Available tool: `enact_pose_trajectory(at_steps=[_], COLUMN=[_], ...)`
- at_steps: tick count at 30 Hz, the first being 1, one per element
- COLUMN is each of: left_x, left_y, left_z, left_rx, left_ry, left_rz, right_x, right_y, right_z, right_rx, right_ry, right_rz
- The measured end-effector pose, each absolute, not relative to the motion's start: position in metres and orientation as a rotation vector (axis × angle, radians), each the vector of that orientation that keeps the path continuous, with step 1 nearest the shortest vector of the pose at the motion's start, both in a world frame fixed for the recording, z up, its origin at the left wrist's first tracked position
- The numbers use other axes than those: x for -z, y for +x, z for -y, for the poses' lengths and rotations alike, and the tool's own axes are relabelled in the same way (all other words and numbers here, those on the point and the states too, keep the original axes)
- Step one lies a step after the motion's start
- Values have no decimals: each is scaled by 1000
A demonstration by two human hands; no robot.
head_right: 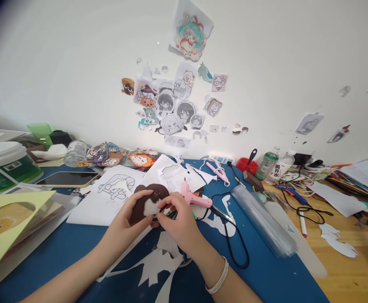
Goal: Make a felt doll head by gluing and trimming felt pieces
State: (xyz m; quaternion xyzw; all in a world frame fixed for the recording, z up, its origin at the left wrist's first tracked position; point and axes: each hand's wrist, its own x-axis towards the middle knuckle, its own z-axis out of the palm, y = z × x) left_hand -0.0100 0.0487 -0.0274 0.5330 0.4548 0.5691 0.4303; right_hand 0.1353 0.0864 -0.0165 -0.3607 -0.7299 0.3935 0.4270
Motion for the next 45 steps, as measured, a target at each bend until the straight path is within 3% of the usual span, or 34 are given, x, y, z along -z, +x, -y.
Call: enact_pose_trajectory(at_steps=[15, 45], left_x=[26, 28], left_y=[-10, -9], left_z=[-46, -44], left_rx=[-1428, -1425], left_ry=[1515, 1559], left_rz=[-1320, -1437], right_x=[21, 19], right_y=[133, 129], right_z=[-85, -78], right_rx=[-1102, -989], right_ry=[-843, -983], right_rz=[1713, 1766])
